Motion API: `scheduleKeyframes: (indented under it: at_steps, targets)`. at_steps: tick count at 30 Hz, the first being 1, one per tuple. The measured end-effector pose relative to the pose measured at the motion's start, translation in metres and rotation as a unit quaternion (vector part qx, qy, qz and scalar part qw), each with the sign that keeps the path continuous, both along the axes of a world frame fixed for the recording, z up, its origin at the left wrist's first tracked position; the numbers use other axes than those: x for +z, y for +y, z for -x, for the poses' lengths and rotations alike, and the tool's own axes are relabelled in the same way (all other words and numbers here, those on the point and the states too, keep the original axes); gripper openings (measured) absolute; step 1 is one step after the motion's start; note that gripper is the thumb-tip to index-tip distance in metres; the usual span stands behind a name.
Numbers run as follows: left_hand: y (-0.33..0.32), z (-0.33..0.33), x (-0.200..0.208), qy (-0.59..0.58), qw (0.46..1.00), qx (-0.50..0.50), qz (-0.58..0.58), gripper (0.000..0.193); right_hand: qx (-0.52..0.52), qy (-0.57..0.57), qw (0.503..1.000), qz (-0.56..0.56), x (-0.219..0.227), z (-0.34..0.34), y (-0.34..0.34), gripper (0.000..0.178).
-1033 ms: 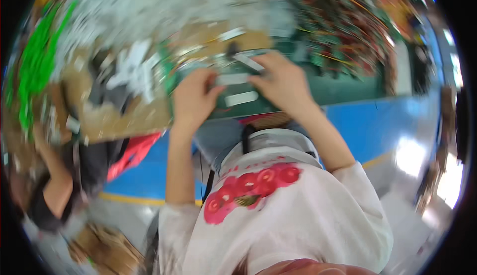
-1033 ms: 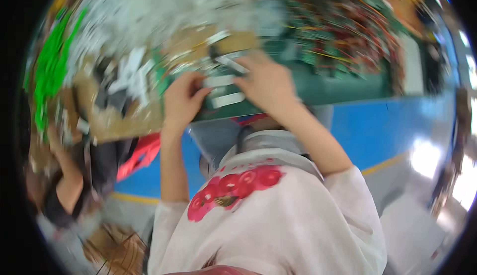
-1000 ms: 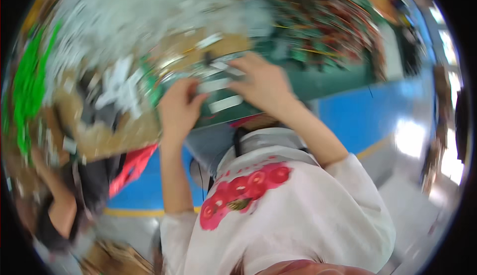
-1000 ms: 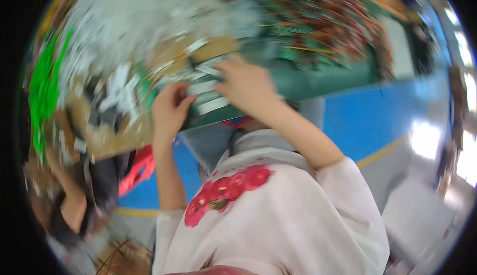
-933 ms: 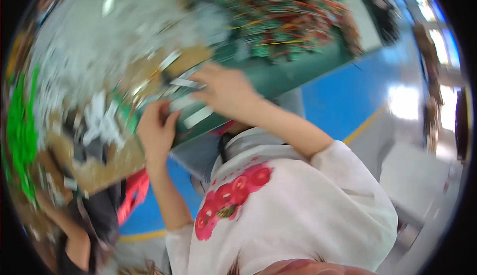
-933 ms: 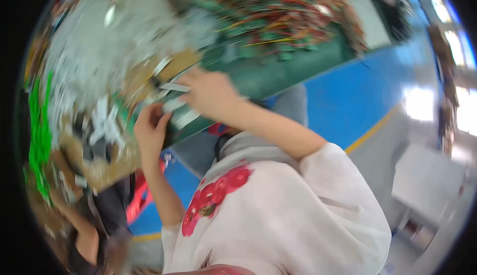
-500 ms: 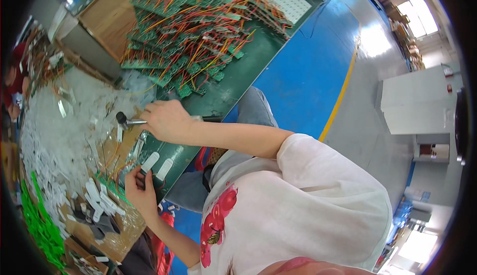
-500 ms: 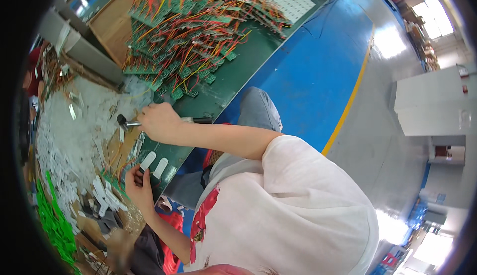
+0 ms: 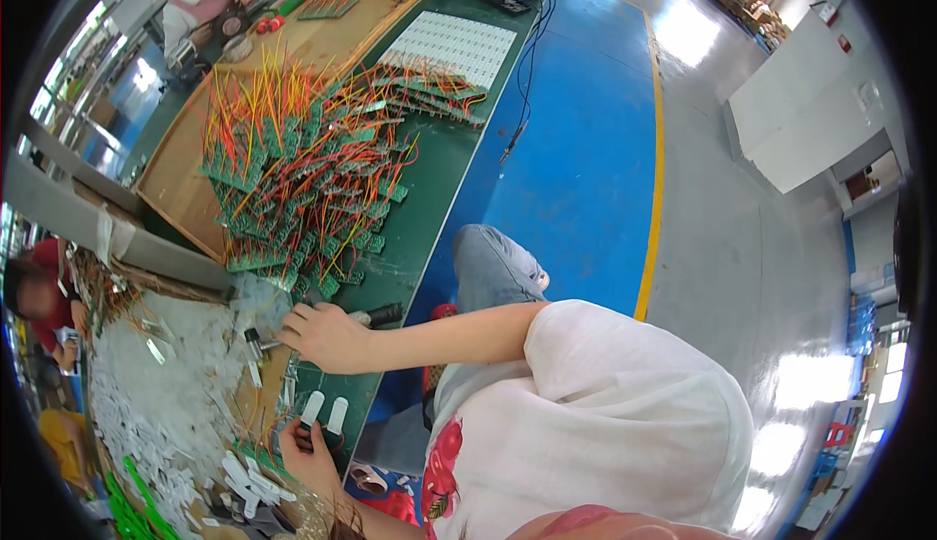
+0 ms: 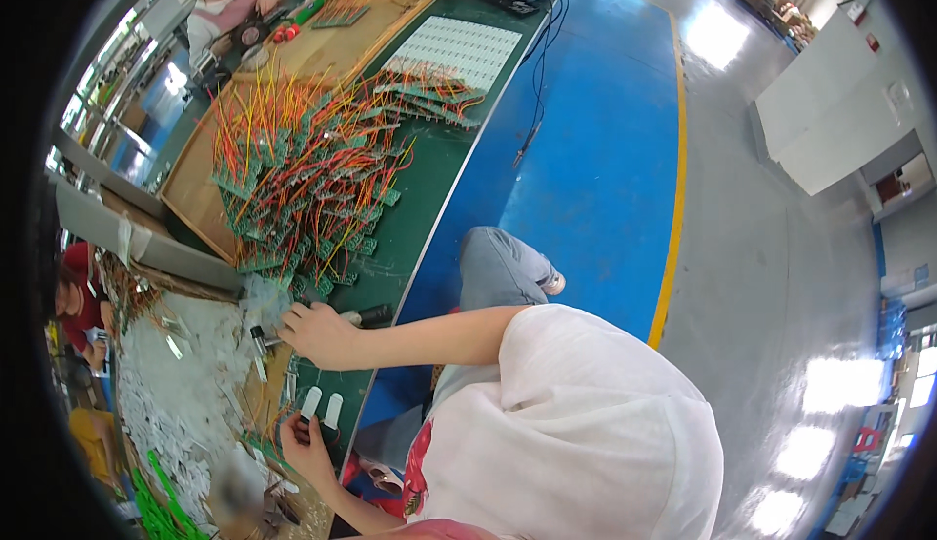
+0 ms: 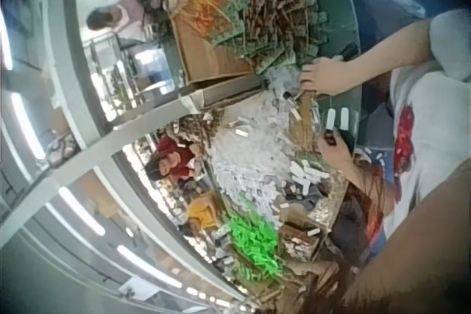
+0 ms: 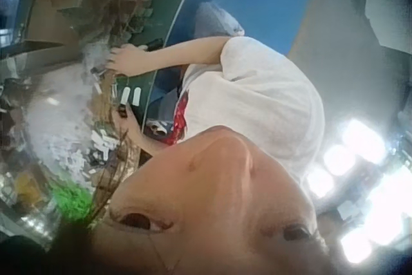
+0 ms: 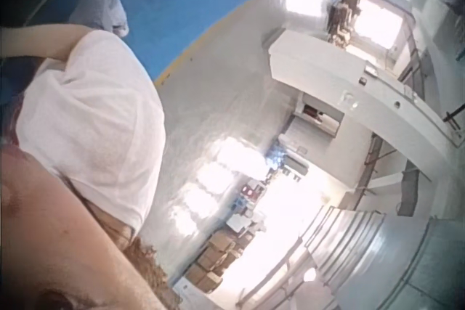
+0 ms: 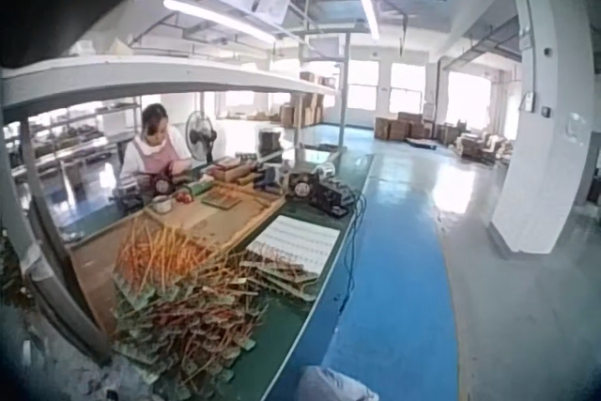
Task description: Assembling electronic components by attaching plastic housings to LED strips and using a small hammer to secure them.
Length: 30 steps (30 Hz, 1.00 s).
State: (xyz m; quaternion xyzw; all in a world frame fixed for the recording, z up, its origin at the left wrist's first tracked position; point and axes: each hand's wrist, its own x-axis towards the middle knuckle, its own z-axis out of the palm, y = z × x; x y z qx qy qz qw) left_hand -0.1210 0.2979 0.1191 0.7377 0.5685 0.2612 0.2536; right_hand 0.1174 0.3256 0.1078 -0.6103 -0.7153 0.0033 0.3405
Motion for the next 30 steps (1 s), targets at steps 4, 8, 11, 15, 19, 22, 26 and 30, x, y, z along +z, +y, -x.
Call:
scheduleKeyframes:
  at_steps: [4,8,11,15,19,22,26,30]
  targets:
    - [0.005,0.011,-0.002,-0.005,0.999,-0.007,0.032,0.027,0.01,0.027,0.999,-0.015,0.022,-0.019,-0.029,0.053]
    - [0.008,0.007,0.013,-0.013,0.997,-0.019,0.078,0.027,0.007,0.075,0.995,-0.063,0.034,-0.053,-0.063,0.051]
    - [0.012,0.004,0.022,-0.003,0.996,0.0,0.094,0.019,-0.023,0.105,0.989,-0.099,0.041,-0.087,-0.092,0.048]
    - [0.039,0.038,0.007,0.053,0.997,-0.041,0.035,0.018,-0.126,0.117,0.977,-0.128,0.052,-0.152,-0.135,0.042]
    - [0.009,-0.054,0.079,0.217,0.965,0.072,-0.126,0.035,-0.29,0.132,0.941,-0.112,0.033,-0.246,-0.183,0.036]
    - [0.012,-0.138,0.075,0.062,0.974,-0.009,-0.216,0.024,-0.423,0.152,0.886,-0.115,-0.006,-0.331,-0.213,0.032]
    - [-0.001,-0.278,0.058,0.043,0.967,-0.196,-0.155,0.017,-0.552,0.211,0.807,-0.013,-0.075,-0.452,-0.245,0.037]
    - [-0.005,-0.381,0.03,-0.004,0.942,-0.308,-0.133,0.017,-0.594,0.189,0.776,0.094,-0.155,-0.571,-0.234,0.054]
